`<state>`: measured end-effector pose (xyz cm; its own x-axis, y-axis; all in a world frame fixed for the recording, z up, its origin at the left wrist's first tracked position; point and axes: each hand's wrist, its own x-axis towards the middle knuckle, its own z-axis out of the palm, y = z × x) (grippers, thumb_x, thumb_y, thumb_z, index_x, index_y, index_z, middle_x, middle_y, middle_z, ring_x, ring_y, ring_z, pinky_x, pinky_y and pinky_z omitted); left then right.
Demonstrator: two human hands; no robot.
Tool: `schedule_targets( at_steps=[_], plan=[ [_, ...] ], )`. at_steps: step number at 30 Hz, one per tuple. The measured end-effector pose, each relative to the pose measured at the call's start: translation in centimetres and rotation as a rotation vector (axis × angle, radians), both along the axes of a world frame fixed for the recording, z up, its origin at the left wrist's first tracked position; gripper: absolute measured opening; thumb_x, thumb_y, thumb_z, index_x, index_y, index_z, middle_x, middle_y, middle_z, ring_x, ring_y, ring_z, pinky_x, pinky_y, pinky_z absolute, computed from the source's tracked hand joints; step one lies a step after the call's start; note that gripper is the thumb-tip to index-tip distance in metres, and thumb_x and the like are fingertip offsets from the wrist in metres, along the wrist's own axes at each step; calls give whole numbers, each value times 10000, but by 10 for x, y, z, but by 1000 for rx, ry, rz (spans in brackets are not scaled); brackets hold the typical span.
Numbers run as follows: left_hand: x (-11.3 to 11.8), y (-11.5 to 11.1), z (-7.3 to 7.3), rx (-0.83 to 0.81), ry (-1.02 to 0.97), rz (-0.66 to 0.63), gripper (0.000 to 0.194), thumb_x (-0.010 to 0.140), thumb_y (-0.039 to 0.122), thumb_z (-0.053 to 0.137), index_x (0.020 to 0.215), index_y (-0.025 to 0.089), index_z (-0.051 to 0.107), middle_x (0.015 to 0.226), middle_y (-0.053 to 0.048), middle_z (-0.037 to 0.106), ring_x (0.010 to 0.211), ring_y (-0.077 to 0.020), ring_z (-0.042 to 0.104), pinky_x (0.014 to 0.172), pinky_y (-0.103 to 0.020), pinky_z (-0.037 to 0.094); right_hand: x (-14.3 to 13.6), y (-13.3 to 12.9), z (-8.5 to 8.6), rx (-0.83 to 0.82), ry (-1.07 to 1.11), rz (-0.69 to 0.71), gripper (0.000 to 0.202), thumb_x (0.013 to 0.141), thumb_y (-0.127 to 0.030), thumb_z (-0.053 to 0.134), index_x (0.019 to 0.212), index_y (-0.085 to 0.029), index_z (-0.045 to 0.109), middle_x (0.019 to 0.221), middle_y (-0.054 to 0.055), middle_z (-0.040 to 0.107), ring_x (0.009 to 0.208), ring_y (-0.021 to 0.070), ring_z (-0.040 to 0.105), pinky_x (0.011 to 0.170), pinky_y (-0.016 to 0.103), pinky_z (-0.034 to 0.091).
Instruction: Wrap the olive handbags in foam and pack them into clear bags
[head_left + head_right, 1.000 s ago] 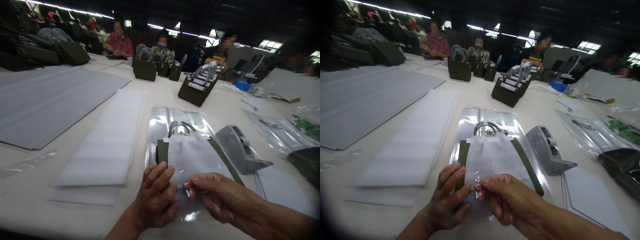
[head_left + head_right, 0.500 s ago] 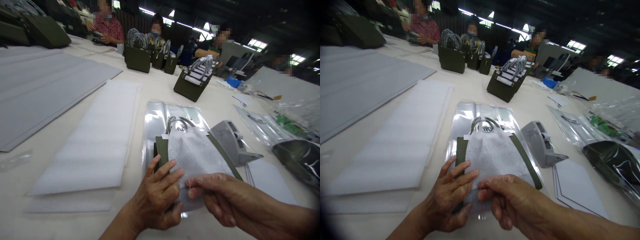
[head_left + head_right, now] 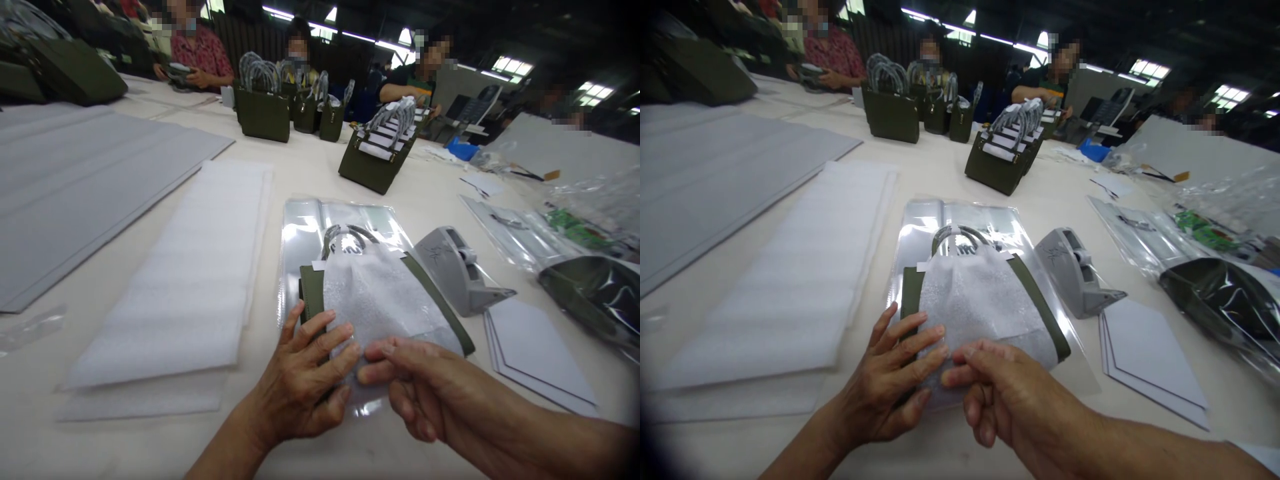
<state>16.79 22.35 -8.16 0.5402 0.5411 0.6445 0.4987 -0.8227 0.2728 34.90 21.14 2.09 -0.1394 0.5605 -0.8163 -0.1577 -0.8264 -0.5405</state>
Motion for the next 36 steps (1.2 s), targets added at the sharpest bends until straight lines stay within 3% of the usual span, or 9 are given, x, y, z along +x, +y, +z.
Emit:
schedule_targets(
  at_steps=[5, 9, 12, 14, 18, 23, 28, 32, 36],
  plan=[
    [-5, -1, 8, -54, 133, -43, 383, 720, 189, 515, 1093, 251, 569, 1281, -64, 472, 1277, -310, 278, 1032, -606, 136, 30, -26, -17, -152, 199, -104, 234, 820, -322, 521, 973, -148, 553, 930, 85, 639, 485, 44, 519, 385, 131, 329],
    [-13, -5, 17, -136, 297, -132, 501, 681, 175, 545, 1160, 319, 520, 1425, -64, 266, 1310, -364, 180, 1009, -625, 163, 53, -44, -22, 18, 156, 54, 270, 843, -407, 473, 919, -173, 583, 715, 33, 626, 380, 16, 417, 341, 111, 256],
    [-15, -8, 24, -161, 367, -158, 577, 681, 152, 566, 1206, 371, 469, 1474, -46, 124, 1312, -378, 160, 1002, -620, 189, 56, -39, -4, 540, -164, 388, 234, 843, -404, 480, 908, -218, 607, 731, 33, 632, 433, 65, 489, 366, 158, 355],
    [-14, -10, 28, -166, 403, -151, 598, 700, 133, 569, 1224, 393, 444, 1478, -43, 105, 1314, -372, 158, 1002, -614, 206, 51, -27, 7, 1062, -422, 656, 203, 837, -324, 501, 985, -237, 610, 922, 65, 648, 753, 159, 611, 639, 261, 508],
    [-11, -10, 37, -180, 459, -146, 565, 732, 136, 568, 1231, 372, 448, 1477, -49, 112, 1309, -370, 180, 1001, -601, 236, 35, -3, -9, 1730, -819, 1040, 436, 872, -343, 438, 1280, -189, 426, 1367, 108, 356, 1283, 252, 281, 1079, 503, 141],
    [-7, -10, 38, -154, 446, -157, 576, 707, 112, 555, 1222, 355, 468, 1480, -81, 58, 1302, -410, 153, 949, -586, 332, 30, 8, -55, 1715, -1052, 1171, 712, 862, -562, 312, 1386, -88, 219, 1409, 161, 249, 1331, 301, 85, 1067, 561, 24],
    [-4, -8, 28, -142, 299, -92, 396, 741, 148, 550, 1096, 320, 582, 1472, -52, 137, 1296, -383, 206, 942, -522, 387, 23, 2, -67, 1748, -1112, 1055, 846, 805, -667, 275, 1383, -52, 220, 1390, 198, 264, 1326, 317, 91, 1079, 541, 29],
    [-3, -7, 24, -69, 295, -90, 377, 767, 254, 575, 1143, 285, 557, 1478, -86, 84, 1296, -384, 199, 953, -494, 389, 9, 7, -46, 1644, -1012, 964, 898, 773, -698, 314, 1370, -30, 252, 1355, 220, 320, 1302, 350, 172, 1071, 548, 28],
    [-1, -15, 31, -53, 316, -126, 442, 698, 79, 572, 1094, 276, 576, 1475, -109, 77, 1295, -410, 172, 939, -512, 392, 13, 63, -1, 1386, -667, 954, 684, 851, -627, 234, 1232, -121, 493, 1122, 112, 589, 1085, 263, 509, 1047, 487, 197]
  ],
)
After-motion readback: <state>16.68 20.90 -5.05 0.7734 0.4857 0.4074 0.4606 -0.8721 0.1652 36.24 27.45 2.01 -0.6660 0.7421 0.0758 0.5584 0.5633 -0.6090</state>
